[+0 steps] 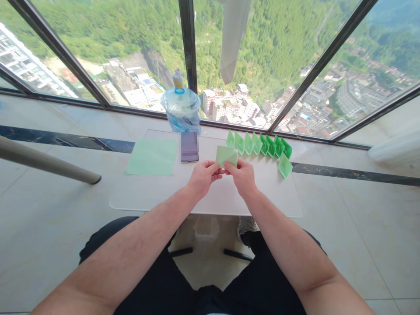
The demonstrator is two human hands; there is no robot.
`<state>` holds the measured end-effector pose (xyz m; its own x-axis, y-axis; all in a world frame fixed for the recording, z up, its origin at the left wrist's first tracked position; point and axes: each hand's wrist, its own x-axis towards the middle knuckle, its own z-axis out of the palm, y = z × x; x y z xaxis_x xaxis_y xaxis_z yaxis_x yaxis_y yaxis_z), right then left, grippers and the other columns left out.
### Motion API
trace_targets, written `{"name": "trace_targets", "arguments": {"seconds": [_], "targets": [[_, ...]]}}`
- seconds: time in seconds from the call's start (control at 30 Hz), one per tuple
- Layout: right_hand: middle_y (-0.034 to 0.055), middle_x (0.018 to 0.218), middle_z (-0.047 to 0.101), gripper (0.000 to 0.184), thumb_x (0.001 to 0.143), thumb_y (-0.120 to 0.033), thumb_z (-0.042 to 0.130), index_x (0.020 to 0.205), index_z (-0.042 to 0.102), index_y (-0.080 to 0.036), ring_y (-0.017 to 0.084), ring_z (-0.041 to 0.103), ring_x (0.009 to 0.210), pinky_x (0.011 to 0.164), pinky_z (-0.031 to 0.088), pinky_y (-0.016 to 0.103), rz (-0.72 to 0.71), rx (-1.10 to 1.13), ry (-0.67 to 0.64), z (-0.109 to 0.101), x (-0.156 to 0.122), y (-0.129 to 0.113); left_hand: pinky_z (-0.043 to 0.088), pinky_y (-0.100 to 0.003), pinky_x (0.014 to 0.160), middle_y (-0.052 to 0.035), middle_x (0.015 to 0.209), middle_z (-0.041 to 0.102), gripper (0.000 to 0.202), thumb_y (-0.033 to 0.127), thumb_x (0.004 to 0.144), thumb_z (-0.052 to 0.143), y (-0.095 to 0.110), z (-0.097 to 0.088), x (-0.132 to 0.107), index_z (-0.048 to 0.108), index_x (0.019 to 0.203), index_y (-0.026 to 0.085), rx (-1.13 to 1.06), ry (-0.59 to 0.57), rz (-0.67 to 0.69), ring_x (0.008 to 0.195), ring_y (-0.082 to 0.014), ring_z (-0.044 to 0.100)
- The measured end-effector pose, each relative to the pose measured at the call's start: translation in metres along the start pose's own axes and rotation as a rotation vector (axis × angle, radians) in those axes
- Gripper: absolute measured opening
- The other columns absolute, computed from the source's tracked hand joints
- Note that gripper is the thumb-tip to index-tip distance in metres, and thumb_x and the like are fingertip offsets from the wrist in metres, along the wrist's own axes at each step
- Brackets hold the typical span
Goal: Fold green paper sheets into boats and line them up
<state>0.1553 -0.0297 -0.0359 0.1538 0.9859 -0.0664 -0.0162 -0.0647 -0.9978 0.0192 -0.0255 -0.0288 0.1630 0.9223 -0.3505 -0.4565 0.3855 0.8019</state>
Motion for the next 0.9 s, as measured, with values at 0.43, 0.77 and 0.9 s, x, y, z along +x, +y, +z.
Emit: {"name": "trace_targets", "arguments": {"seconds": [0.43, 0.77, 0.9], "targets": [[0.0030, 0.061, 0.070, 0.027, 0.069, -0.043, 0.080, 0.068, 0.069, -0.017, 0.015, 0.062, 0.058, 0.060, 0.049, 0.027, 0.037, -0.099, -0.043, -0.015, 0.002, -0.010, 0.039, -0.025, 0.056, -0.0012, 0.059, 0.060, 0.027, 0.027, 0.057, 0.082, 0.000, -0.007, 0.005, 0.060, 0.063, 0.014, 0.126, 0.061, 0.017, 0.054, -0.0091, 0.052], [0.0030, 0.069, 0.073, 0.037, 0.070, -0.054, 0.078, 0.078, 0.074, -0.018, 0.015, 0.065, 0.063, 0.063, 0.052, 0.029, -0.057, -0.034, -0.089, -0.016, 0.006, -0.009, 0.035, -0.024, 0.053, -0.0027, 0.059, 0.060, 0.026, 0.025, 0.055, 0.084, 0.001, -0.010, 0.005, 0.062, 0.063, 0.013, 0.089, -0.005, -0.009, 0.055, -0.0096, 0.053], [-0.0009, 0.060, 0.066, 0.034, 0.071, -0.052, 0.078, 0.069, 0.071, -0.019, 0.012, 0.056, 0.056, 0.056, 0.046, 0.026, -0.126, -0.074, 0.004, -0.016, 0.007, -0.011, 0.035, -0.024, 0.053, -0.0027, 0.057, 0.061, 0.028, 0.026, 0.054, 0.085, -0.004, -0.007, 0.003, 0.060, 0.061, 0.014, 0.079, -0.050, -0.010, 0.053, -0.0092, 0.051]]}}
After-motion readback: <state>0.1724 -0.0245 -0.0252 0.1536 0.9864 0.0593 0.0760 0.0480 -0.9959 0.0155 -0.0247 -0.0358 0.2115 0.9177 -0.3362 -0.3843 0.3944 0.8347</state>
